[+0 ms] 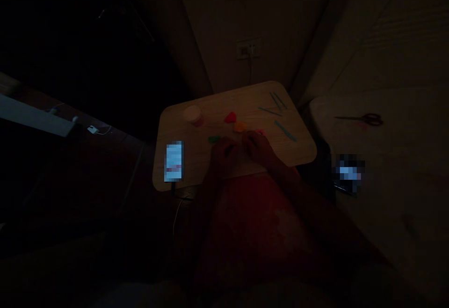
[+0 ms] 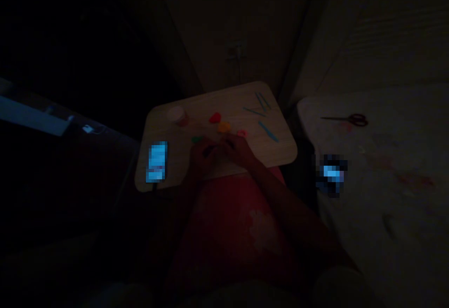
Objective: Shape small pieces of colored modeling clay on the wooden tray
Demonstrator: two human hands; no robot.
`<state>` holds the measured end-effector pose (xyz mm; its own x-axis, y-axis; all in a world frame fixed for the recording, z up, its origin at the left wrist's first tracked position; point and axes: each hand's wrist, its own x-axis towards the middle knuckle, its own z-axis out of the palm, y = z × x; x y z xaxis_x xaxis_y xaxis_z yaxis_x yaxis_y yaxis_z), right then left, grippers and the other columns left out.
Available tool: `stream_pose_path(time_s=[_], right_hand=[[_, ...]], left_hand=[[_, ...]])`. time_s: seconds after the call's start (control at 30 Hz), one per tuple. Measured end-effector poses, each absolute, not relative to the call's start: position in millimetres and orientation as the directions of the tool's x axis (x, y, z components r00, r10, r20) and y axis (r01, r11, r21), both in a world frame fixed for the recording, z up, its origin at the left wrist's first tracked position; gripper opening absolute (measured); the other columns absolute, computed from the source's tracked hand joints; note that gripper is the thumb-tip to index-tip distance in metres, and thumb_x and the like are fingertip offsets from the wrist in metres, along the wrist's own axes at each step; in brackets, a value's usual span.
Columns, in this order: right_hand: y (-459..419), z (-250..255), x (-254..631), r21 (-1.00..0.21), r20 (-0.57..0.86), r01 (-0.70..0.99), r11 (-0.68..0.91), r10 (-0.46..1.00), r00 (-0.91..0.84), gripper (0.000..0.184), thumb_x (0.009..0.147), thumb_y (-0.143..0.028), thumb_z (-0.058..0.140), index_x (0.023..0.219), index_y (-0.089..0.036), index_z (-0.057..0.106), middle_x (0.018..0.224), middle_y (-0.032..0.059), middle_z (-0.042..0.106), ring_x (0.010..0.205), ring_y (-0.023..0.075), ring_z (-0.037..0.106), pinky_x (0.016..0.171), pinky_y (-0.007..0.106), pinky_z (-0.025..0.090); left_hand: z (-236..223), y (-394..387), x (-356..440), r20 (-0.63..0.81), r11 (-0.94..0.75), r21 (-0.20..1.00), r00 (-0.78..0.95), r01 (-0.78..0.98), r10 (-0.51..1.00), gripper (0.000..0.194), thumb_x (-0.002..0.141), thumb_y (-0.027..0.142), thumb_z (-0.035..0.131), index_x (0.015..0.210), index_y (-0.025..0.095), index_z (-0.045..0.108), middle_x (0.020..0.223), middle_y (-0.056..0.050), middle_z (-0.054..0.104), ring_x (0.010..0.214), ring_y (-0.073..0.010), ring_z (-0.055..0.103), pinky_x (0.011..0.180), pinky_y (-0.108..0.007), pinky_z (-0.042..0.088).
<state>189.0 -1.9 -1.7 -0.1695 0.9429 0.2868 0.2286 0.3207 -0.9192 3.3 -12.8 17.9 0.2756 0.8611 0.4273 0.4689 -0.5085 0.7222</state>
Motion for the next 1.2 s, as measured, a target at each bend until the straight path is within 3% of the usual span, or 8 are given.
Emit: stream_pose_path(time_s=[0.13,0.2,0.33,0.53,0.67,0.8,1.0,1.2], right_hand=[[-1.7,-0.9,189.9,-0.983,0.172,-0.027,0.179,0.97,0.171,0.038,0.103,-0.053,0.035,0.079,-0.026,0.046,0.063,-0.0022,0.049,0.052,0.0144,0.044,0.049,0.028,0.038],[-1.9,-0.2,189.6,-0.985,0.173,0.0,0.174,0.977,0.123,0.039,0.102,-0.053,0.038,0.075,-0.026,0.045,0.06,-0.0027,0.046,0.052,0.0144,0.043,0.051,0.029,0.039],[-1.4,2.1,189.1,-0.886,0.327,0.322,0.333,0.942,-0.073,0.033,0.095,-0.042,0.054,0.07,-0.022,0.063,0.066,0.0028,0.065,0.068,0.0181,0.057,0.083,0.038,0.048],[-1.0,0.0,192.9,-0.943,0.237,0.239,0.231,0.972,-0.007,0.021,0.086,-0.032,0.063,0.091,-0.021,0.08,0.082,0.0047,0.079,0.07,0.0193,0.068,0.076,0.034,0.052],[-0.4,-1.1,192.2,-0.908,0.289,0.303,0.291,0.956,-0.05,0.021,0.086,-0.028,0.065,0.098,-0.024,0.083,0.085,0.0048,0.081,0.078,0.0213,0.072,0.091,0.04,0.051],[-0.2,1.5,191.5,-0.88,0.279,0.386,0.278,0.959,-0.055,0.014,0.086,-0.025,0.069,0.087,-0.026,0.083,0.079,0.0027,0.081,0.076,0.0207,0.071,0.103,0.045,0.044],[-2.3,3.1,192.5,-0.893,0.216,0.402,0.204,0.976,-0.016,0.018,0.083,-0.025,0.072,0.066,-0.019,0.074,0.061,0.0013,0.071,0.06,0.0156,0.06,0.08,0.034,0.049],[-1.0,2.0,192.4,-0.915,0.253,0.313,0.254,0.966,-0.044,0.014,0.086,-0.025,0.068,0.084,-0.024,0.081,0.081,0.0043,0.078,0.077,0.0198,0.068,0.08,0.034,0.051]], left_hand=[[16.4,-12.4,0.9,0.323,-0.373,0.827,0.188,0.42,0.927,0.015,0.091,0.025,0.057,0.08,0.018,0.064,0.077,-0.001,0.064,0.074,-0.0151,0.058,0.071,-0.027,0.047],[14.3,-12.0,-0.1,0.296,-0.342,0.854,0.174,0.392,0.939,0.015,0.092,0.028,0.059,0.082,0.018,0.065,0.077,0.0,0.066,0.072,-0.0145,0.058,0.069,-0.026,0.046],[11.1,-10.3,0.5,0.293,-0.356,0.856,0.217,0.374,0.931,0.019,0.092,0.033,0.062,0.084,0.018,0.071,0.077,-0.001,0.069,0.07,-0.0147,0.06,0.066,-0.026,0.047],[10.9,-7.3,-0.6,0.343,-0.396,0.851,0.205,0.345,0.917,0.014,0.089,0.031,0.069,0.087,0.019,0.075,0.088,-0.005,0.077,0.082,-0.0177,0.069,0.08,-0.031,0.054],[10.9,-7.5,-1.6,0.353,-0.416,0.845,0.233,0.336,0.906,0.012,0.089,0.028,0.069,0.093,0.02,0.078,0.094,-0.006,0.079,0.088,-0.0192,0.072,0.084,-0.033,0.056],[9.6,-8.4,-1.8,0.35,-0.412,0.849,0.231,0.332,0.908,0.011,0.089,0.023,0.069,0.094,0.02,0.078,0.096,-0.006,0.08,0.091,-0.0199,0.073,0.088,-0.035,0.057],[10.6,-10.0,-2.3,0.288,-0.348,0.869,0.213,0.352,0.934,0.013,0.088,0.025,0.069,0.096,0.02,0.078,0.096,-0.005,0.08,0.09,-0.0195,0.073,0.088,-0.034,0.057],[9.9,-8.0,-2.5,0.266,-0.327,0.877,0.212,0.351,0.94,0.012,0.087,0.026,0.069,0.094,0.019,0.077,0.094,-0.005,0.079,0.088,-0.0189,0.072,0.085,-0.032,0.057]])
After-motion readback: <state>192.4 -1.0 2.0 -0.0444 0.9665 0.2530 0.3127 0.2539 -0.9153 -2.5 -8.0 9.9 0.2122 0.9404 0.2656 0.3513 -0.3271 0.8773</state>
